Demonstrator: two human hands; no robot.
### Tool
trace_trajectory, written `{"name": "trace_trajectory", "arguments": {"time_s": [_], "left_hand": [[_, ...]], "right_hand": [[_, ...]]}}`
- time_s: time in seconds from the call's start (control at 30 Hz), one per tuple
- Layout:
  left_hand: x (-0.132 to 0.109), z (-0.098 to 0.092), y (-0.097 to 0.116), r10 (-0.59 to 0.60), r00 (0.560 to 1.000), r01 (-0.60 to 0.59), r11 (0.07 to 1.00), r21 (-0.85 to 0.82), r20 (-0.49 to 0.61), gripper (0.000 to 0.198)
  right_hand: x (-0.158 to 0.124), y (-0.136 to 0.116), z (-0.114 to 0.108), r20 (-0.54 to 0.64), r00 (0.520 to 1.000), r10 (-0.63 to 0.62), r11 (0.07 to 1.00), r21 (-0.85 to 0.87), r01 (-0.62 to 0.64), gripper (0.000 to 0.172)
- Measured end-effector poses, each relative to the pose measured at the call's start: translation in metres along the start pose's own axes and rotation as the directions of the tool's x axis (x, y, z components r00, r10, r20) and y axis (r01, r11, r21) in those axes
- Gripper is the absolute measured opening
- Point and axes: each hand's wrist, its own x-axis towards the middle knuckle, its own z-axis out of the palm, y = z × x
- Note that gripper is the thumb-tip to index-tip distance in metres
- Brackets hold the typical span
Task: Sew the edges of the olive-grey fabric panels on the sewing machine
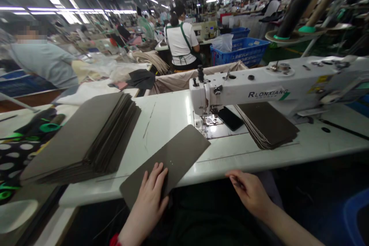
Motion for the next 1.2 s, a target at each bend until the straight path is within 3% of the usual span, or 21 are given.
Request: {"name": "trace_trajectory", "arguments": {"time_s": [0.07, 0.13, 0.27, 0.4, 0.7, 1.2], "left_hand": [[0.000, -0.004, 0.002, 0.058, 0.997, -0.057, 0.998, -0.015, 0.060, 0.069], [0.004, -0.006, 0.008, 0.106, 0.989, -0.106, 0.994, -0.011, 0.102, 0.074], [0.016, -0.003, 0.019, 0.174, 0.980, -0.174, 0.985, -0.009, 0.098, 0.081], [0.020, 0.002, 0.015, 0.211, 0.974, -0.210, 0.977, -0.030, 0.077, 0.081], [0.019, -0.001, 0.008, 0.223, 0.969, -0.220, 0.975, -0.037, 0.108, 0.078], [0.020, -0.002, 0.006, 0.241, 0.967, -0.237, 0.969, -0.064, 0.078, 0.080]], "right_hand": [[-0.011, -0.004, 0.006, 0.054, 0.981, 0.184, 0.980, 0.070, -0.188, 0.023], [-0.019, -0.006, 0.012, 0.092, 0.954, 0.284, 0.952, 0.095, -0.292, 0.025], [-0.026, -0.003, 0.020, 0.061, 0.924, 0.377, 0.916, 0.124, -0.381, 0.027], [-0.022, 0.000, 0.013, -0.039, 0.903, 0.428, 0.896, 0.148, -0.419, 0.027], [-0.010, -0.007, -0.002, -0.050, 0.894, 0.445, 0.895, 0.069, -0.442, 0.031], [-0.003, -0.004, 0.008, -0.090, 0.910, 0.404, 0.856, -0.314, -0.411, 0.030]]}}
